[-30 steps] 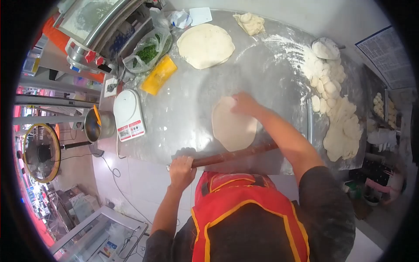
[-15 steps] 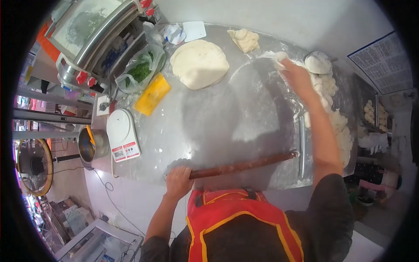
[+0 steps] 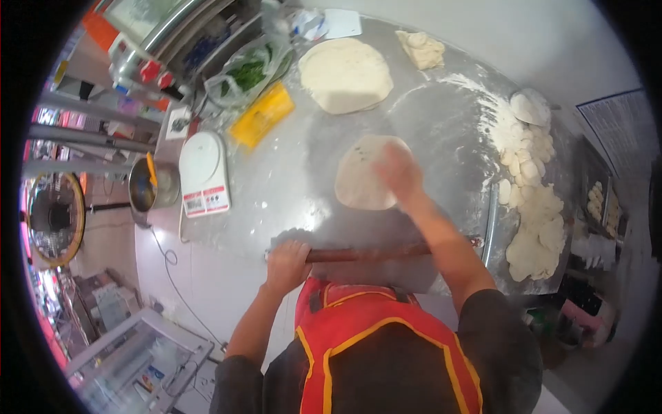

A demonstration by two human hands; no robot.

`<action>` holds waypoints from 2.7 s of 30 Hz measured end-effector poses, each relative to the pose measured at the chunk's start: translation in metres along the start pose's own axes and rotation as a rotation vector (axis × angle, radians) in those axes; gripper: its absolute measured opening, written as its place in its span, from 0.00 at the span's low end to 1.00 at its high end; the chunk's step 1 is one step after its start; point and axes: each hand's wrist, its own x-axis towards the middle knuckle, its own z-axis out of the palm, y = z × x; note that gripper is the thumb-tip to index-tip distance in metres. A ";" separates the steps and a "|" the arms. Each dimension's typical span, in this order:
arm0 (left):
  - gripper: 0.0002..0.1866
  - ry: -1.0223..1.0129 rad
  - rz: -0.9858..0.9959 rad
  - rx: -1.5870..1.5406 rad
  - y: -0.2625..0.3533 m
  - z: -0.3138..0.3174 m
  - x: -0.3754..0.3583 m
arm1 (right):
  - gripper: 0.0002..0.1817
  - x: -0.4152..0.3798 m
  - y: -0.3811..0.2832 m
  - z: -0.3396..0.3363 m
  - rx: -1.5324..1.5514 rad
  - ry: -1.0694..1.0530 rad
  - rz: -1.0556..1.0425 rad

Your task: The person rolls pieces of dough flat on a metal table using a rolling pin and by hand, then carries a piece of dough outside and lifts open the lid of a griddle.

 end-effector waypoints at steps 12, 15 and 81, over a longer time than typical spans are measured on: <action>0.20 0.028 -0.016 0.089 -0.029 0.008 0.043 | 0.23 -0.139 0.018 -0.121 0.024 -0.274 0.258; 0.30 0.216 -0.117 0.076 -0.023 0.035 0.058 | 0.29 -0.180 0.003 -0.129 -0.347 -0.301 0.235; 0.23 0.259 -0.362 -0.043 0.001 0.040 -0.012 | 0.31 0.008 0.022 -0.038 0.010 -0.282 -0.287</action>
